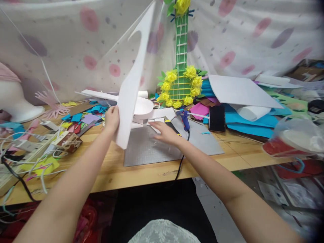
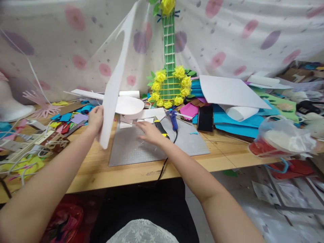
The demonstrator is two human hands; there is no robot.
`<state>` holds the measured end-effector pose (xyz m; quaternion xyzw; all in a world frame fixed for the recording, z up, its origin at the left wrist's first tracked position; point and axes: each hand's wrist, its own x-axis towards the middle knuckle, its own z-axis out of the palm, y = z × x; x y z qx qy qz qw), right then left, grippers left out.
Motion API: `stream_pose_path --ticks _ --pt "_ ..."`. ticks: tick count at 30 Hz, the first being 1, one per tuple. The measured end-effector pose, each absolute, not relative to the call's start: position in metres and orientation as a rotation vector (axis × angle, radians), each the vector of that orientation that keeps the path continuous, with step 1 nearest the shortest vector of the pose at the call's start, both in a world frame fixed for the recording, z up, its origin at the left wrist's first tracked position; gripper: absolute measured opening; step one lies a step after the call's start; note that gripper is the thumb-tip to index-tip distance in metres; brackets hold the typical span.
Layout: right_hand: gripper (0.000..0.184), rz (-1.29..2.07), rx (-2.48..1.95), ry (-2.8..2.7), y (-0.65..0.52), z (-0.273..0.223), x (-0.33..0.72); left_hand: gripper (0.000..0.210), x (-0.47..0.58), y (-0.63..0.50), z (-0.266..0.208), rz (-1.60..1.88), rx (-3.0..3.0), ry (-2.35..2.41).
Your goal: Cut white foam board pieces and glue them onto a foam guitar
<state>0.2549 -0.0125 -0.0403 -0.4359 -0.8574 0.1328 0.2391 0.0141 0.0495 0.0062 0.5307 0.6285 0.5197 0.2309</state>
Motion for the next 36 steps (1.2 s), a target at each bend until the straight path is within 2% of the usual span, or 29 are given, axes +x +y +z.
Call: stream_pose_path --ticks 2,4,8,11,15,19,23,26,28,33,36 --pt "0.052 0.162 -1.631 -2.185 -0.006 -0.047 0.277 0.026 -0.015 0.041 0.006 1.26 1.82 1.867" --pt "0.054 0.056 -1.914 -2.1 -0.003 -0.056 0.293 0.032 -0.038 0.03 -0.002 0.92 1.986 1.959" --pt "0.055 0.048 -2.093 -2.094 -0.002 -0.066 0.3 0.043 -0.065 0.01 -0.027 0.357 2.061 2.074" --pt "0.054 0.111 -2.161 -2.076 0.001 -0.064 0.296 0.048 -0.077 0.003 -0.038 0.176 2.038 2.121" --pt "0.053 0.27 -2.254 -1.936 0.011 -0.06 0.3 0.041 -0.087 0.001 -0.043 0.146 2.085 2.148" --pt "0.053 0.377 -2.255 -1.865 0.015 -0.061 0.302 0.045 -0.061 -0.005 -0.043 0.365 2.31 2.145" --pt "0.06 0.449 -2.212 -1.932 0.011 -0.059 0.292 0.038 0.012 -0.01 -0.045 0.512 2.485 1.769" --pt "0.064 0.46 -2.209 -1.998 0.006 -0.054 0.285 0.05 0.065 -0.006 -0.052 0.49 2.531 1.586" --pt "0.062 0.443 -2.169 -2.081 0.001 -0.051 0.285 0.055 0.084 -0.002 -0.057 0.452 2.544 1.55" --pt "0.051 0.427 -2.17 -2.25 -0.008 -0.042 0.304 0.045 0.065 0.003 -0.056 0.432 2.522 1.546" --pt "0.042 0.418 -2.208 -2.252 -0.004 -0.04 0.317 0.054 0.04 -0.003 -0.048 0.462 2.427 1.57"
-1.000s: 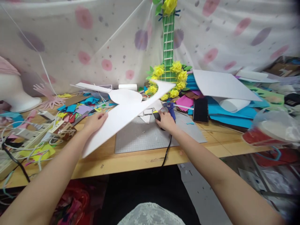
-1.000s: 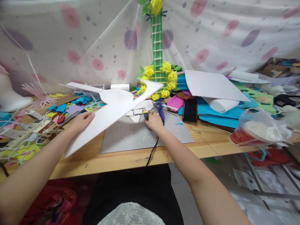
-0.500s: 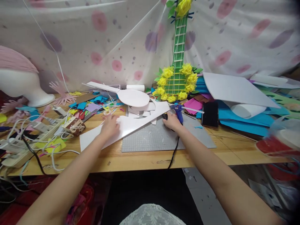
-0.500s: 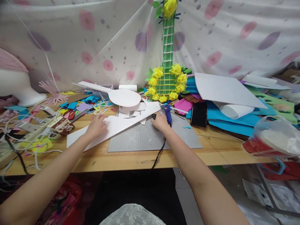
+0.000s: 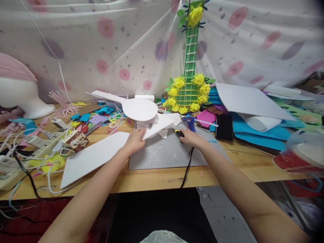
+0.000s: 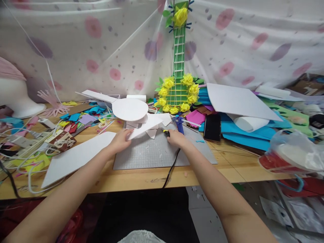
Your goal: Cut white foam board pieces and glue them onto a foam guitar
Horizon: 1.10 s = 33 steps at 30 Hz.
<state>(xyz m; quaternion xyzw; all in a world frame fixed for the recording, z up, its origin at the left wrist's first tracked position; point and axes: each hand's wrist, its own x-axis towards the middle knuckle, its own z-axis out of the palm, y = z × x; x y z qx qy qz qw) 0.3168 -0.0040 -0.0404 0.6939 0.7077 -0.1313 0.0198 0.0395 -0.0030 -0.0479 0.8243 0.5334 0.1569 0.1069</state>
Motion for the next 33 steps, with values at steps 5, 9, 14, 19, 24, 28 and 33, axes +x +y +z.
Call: stream_pose_path --ticks 5,9,14,19,24,28,33 --pt "0.038 -0.841 2.299 2.158 0.012 -0.045 0.32 0.05 0.031 -0.027 -0.039 0.219 2.472 1.491" --pt "0.037 -0.945 2.359 2.203 0.016 -0.049 0.315 0.037 0.05 -0.044 -0.029 0.023 2.51 1.363" --pt "0.043 -0.748 2.408 2.212 0.015 -0.054 0.316 0.022 0.071 -0.054 0.001 -0.194 2.619 1.346" --pt "0.049 -0.677 2.413 2.154 0.014 -0.052 0.319 0.017 0.077 -0.049 0.023 -0.135 2.593 1.262" --pt "0.053 -0.603 2.459 2.107 0.006 -0.044 0.321 0.044 0.073 -0.033 -0.001 0.034 2.514 1.214" --pt "0.052 -0.52 2.381 2.219 0.001 -0.05 0.321 0.066 0.065 -0.025 -0.026 0.135 2.452 1.209" --pt "0.049 -0.342 2.358 2.233 0.001 -0.063 0.314 0.047 0.03 -0.004 -0.002 0.474 2.315 1.595"
